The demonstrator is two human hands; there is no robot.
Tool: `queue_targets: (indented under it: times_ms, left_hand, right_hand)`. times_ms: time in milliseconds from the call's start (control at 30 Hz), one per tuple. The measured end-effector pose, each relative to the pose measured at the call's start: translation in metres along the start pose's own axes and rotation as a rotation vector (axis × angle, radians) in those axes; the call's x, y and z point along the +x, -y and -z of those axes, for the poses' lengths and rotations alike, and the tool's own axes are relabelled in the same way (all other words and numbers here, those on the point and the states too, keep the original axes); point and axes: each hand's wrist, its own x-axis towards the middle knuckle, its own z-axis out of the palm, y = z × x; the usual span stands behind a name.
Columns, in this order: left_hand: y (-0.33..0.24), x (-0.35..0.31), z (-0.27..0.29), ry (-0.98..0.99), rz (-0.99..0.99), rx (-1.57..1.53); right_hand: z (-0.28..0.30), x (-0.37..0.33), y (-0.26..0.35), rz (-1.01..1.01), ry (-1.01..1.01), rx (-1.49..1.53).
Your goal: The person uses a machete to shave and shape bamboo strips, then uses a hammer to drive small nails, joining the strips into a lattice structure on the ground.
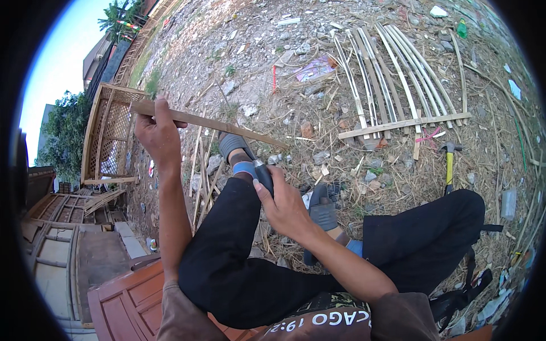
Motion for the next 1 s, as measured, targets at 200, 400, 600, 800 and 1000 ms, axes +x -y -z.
queue_targets:
  times_ms: [200, 400, 600, 800, 1000]
  left_hand:
    - [0.004, -0.003, 0.007, 0.012, -0.059, 0.073]
    - [0.007, -0.008, 0.007, -0.033, -0.079, 0.025]
    - [0.0, -0.01, 0.002, -0.041, -0.091, 0.03]
    - [0.01, -0.013, 0.008, -0.057, -0.15, 0.065]
    - [0.008, -0.012, 0.01, -0.075, -0.161, 0.109]
  right_hand:
    - [-0.03, 0.004, 0.016, 0.194, -0.033, -0.012]
    - [-0.029, 0.004, -0.03, -0.052, -0.049, -0.032]
    - [-0.045, 0.006, -0.019, 0.152, -0.103, 0.058]
    - [-0.028, 0.012, -0.018, 0.014, -0.007, 0.123]
    - [-0.041, 0.02, -0.037, -0.514, -0.037, 1.047]
